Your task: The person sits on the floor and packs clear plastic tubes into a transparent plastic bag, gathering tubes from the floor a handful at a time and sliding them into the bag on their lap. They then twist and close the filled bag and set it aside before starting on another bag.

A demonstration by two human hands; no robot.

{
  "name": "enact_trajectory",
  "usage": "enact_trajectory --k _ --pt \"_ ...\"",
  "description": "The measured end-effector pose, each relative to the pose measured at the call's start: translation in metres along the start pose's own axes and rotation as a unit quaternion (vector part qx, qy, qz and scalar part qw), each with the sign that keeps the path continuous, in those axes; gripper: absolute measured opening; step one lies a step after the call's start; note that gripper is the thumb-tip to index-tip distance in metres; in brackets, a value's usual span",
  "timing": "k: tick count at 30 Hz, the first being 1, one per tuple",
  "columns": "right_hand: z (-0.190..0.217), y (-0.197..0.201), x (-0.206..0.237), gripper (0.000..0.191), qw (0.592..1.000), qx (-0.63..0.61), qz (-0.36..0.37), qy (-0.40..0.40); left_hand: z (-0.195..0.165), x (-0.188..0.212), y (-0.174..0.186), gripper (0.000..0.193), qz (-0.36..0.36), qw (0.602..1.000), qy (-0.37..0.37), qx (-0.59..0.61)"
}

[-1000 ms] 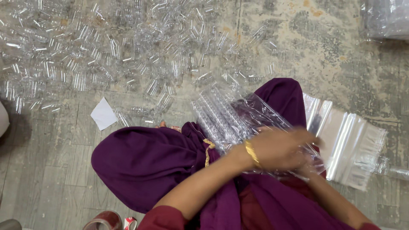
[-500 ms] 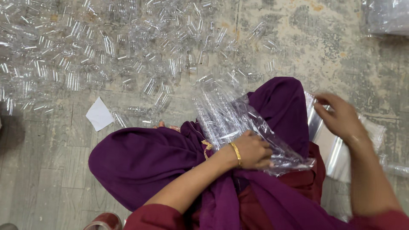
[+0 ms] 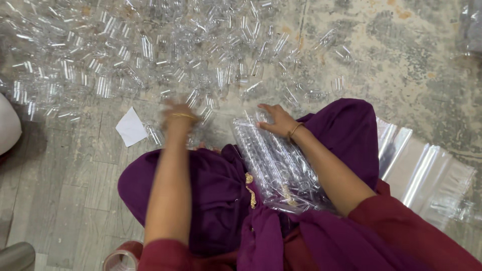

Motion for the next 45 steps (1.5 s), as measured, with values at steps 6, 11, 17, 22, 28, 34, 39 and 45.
enact_trajectory --k 6,11,17,22,28,34,39,45 --pt "-0.013 -0.023 0.004 0.088 1.0 -0.003 0.027 -0.014 0.083 -0.055 -0.034 0.097 0.145 0.972 0.109 -0.152" --pt "-0.014 -0.027 0.014 0.083 1.0 0.009 -0.007 -0.02 0.086 -0.048 -0.032 0.136 -0.064 0.869 0.133 0.472" --pt "0.012 -0.029 0.038 0.063 0.996 0.023 -0.064 0.051 -0.013 -0.047 0.002 0.128 -0.011 0.767 -0.236 0.597" --pt "0.024 -0.033 0.061 0.042 0.988 0.011 -0.13 0.08 -0.019 0.001 0.039 0.084 -0.245 0.888 -0.292 0.259" --pt "-0.005 -0.053 0.058 0.025 0.994 0.053 -0.034 -0.088 -0.019 -0.034 -0.022 0.094 -0.064 0.973 -0.118 0.189" --pt "-0.013 -0.058 0.034 0.032 0.974 0.135 0.078 -0.162 -0.072 -0.03 -0.015 0.052 -0.206 0.95 -0.195 0.133" --pt "-0.003 -0.048 0.027 0.035 0.982 0.108 0.045 -0.149 -0.061 0.01 0.022 0.044 -0.281 0.875 -0.306 0.247" --pt "-0.006 -0.047 0.033 0.032 0.982 0.121 0.057 -0.135 -0.042 0.058 0.029 0.043 -0.235 0.812 -0.395 0.359"
Point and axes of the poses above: each hand's wrist, its own x-axis away from the middle knuckle, its own y-axis out of the back of the hand, z = x × y, the point moved 9 cm from there along -x, towards the middle knuckle, and after that the axes turned 14 degrees about z, right-handed, at the moved point
